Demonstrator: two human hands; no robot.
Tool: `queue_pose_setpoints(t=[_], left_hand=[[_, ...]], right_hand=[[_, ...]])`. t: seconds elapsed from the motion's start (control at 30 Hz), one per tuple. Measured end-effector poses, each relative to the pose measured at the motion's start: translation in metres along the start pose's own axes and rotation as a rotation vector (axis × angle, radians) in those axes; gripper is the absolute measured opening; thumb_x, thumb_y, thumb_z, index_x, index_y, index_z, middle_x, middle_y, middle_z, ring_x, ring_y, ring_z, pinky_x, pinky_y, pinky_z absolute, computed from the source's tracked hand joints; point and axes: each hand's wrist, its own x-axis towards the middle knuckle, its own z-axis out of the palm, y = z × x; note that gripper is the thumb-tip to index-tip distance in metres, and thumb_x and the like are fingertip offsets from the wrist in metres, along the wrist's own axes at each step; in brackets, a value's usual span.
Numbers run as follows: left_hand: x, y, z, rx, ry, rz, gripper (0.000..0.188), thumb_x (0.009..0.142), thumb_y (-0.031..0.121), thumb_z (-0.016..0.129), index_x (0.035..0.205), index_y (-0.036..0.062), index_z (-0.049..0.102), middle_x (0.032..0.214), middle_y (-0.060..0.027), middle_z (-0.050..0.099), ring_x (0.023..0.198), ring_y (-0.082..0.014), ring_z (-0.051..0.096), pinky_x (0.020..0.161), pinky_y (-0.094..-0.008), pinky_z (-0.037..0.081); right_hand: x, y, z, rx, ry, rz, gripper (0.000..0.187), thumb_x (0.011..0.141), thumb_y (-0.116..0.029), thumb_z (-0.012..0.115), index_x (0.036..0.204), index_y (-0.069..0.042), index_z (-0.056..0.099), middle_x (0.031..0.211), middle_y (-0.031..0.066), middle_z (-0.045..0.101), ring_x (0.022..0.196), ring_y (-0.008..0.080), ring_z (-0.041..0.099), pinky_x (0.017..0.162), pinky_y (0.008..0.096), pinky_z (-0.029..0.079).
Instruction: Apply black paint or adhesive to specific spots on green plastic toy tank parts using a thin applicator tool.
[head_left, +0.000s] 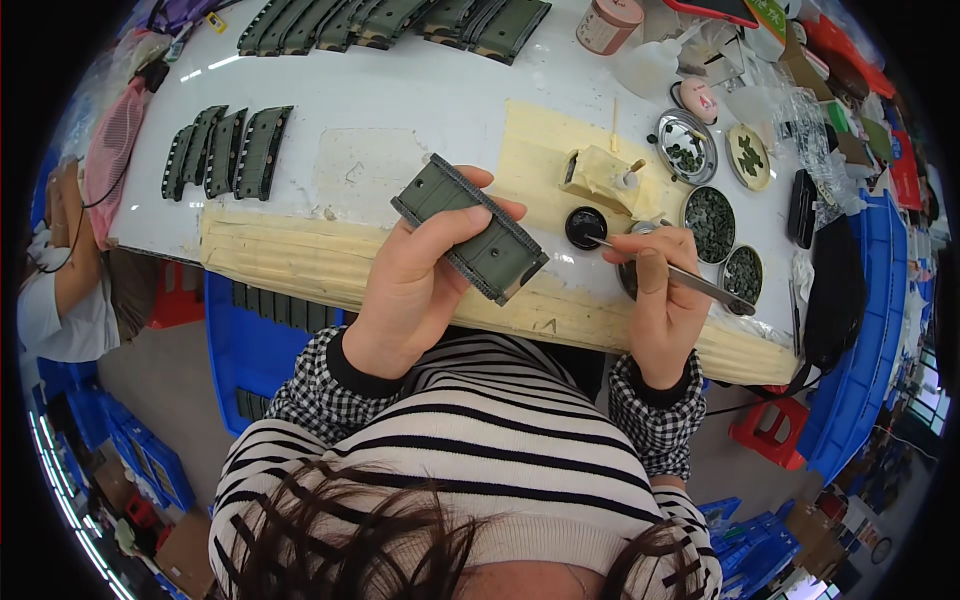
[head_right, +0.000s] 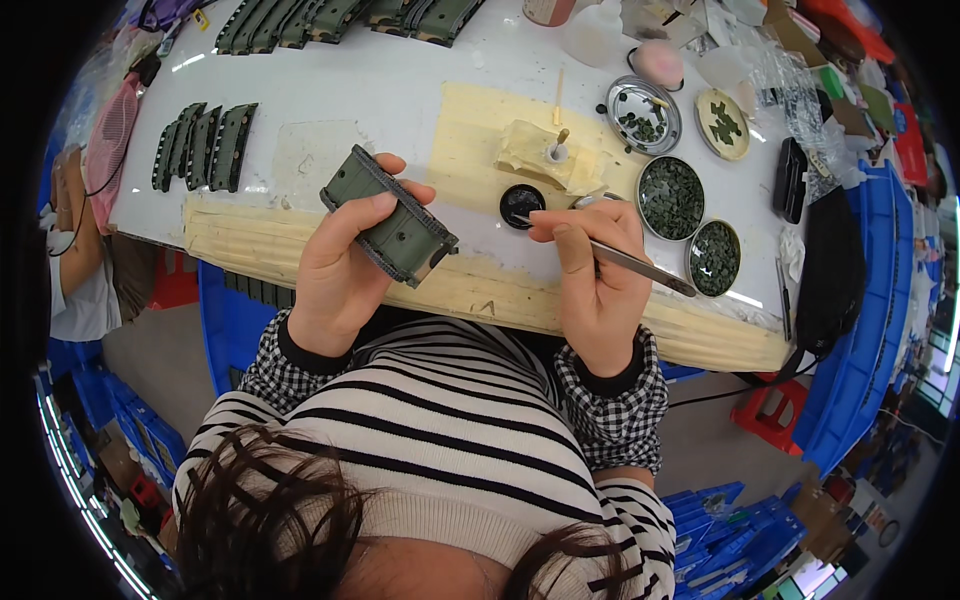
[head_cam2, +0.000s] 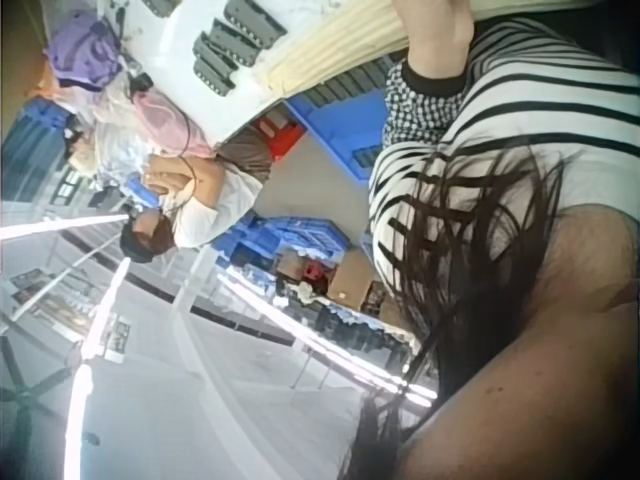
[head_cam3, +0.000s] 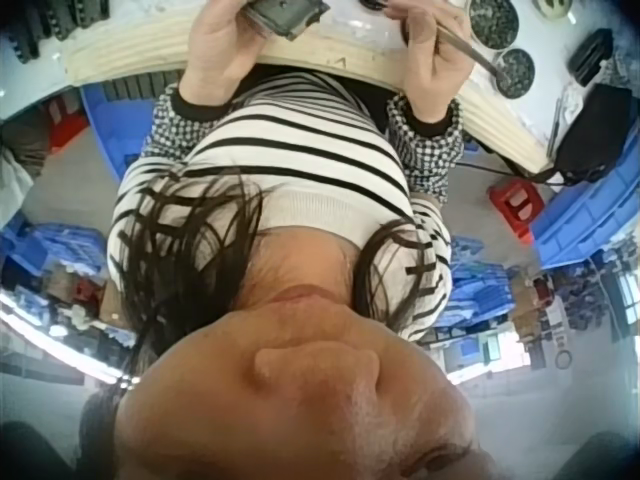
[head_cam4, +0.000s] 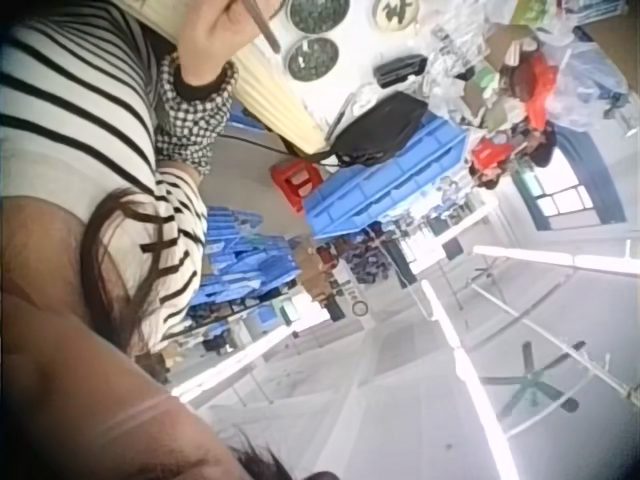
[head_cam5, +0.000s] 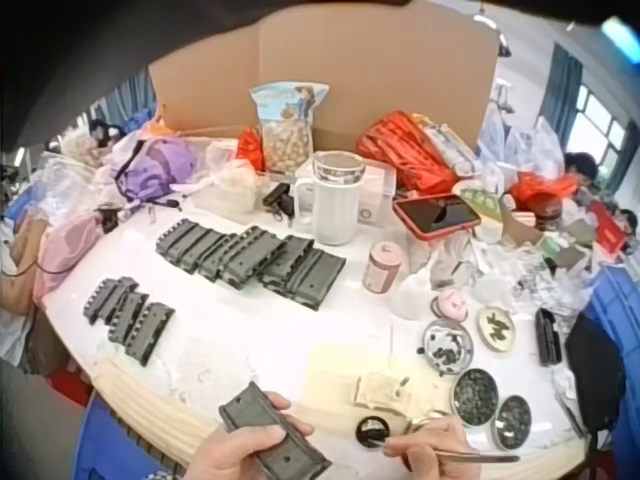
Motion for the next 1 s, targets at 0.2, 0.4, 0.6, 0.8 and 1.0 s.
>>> queue_pose_setpoints(t=[0.2,0.4,0.6,0.8,1.0], left_hand=[[0.002,-0.002,0.002,-0.052,0.046,0.000,0.036,0.091,0.011,0.055,0.126,0.0060,0.047,0.114,-0.0167,0.061,0.098,-0.0235,0.064,0.081,-0.0367,0.056],[0.002,-0.004,0.000,-0.117,0.031,-0.001,0.037,0.090,0.006,0.059,0.124,0.0031,0.045,0.113,-0.0182,0.061,0.098,-0.0229,0.066,0.079,-0.0333,0.058],[0.001,-0.004,0.003,-0.064,0.070,-0.011,0.037,0.090,0.008,0.056,0.126,0.0046,0.047,0.115,-0.0170,0.061,0.098,-0.0242,0.065,0.081,-0.0363,0.057],[0.001,-0.004,0.006,-0.100,0.028,-0.059,0.038,0.090,0.009,0.057,0.127,0.0048,0.047,0.115,-0.0164,0.061,0.099,-0.0226,0.064,0.082,-0.0352,0.057],[-0.001,-0.004,0.010,-0.121,0.025,-0.078,0.037,0.090,0.010,0.057,0.126,0.0050,0.048,0.114,-0.0157,0.061,0.099,-0.0214,0.064,0.082,-0.0343,0.057]], right_hand=[[0.000,-0.001,0.000,-0.059,0.026,-0.042,0.011,0.091,-0.009,0.062,0.092,-0.001,0.070,0.077,0.0045,0.064,0.078,0.0186,0.051,0.070,0.0288,0.042],[0.002,0.003,0.004,-0.263,-0.027,-0.107,0.008,0.088,-0.007,0.065,0.090,-0.001,0.070,0.076,0.0052,0.063,0.078,0.0210,0.050,0.070,0.0308,0.042],[0.002,-0.005,-0.001,-0.150,-0.048,-0.128,0.011,0.090,-0.008,0.061,0.091,-0.001,0.070,0.081,0.0048,0.066,0.080,0.0217,0.051,0.073,0.0323,0.043],[-0.004,-0.023,-0.005,0.124,-0.116,-0.182,0.017,0.093,-0.010,0.056,0.096,0.002,0.068,0.093,0.0147,0.069,0.095,0.0280,0.063,0.082,0.0344,0.048],[-0.004,-0.025,0.004,0.224,-0.173,-0.152,0.020,0.095,-0.012,0.055,0.100,0.004,0.067,0.102,0.0186,0.069,0.092,0.0257,0.066,0.082,0.0325,0.051]])
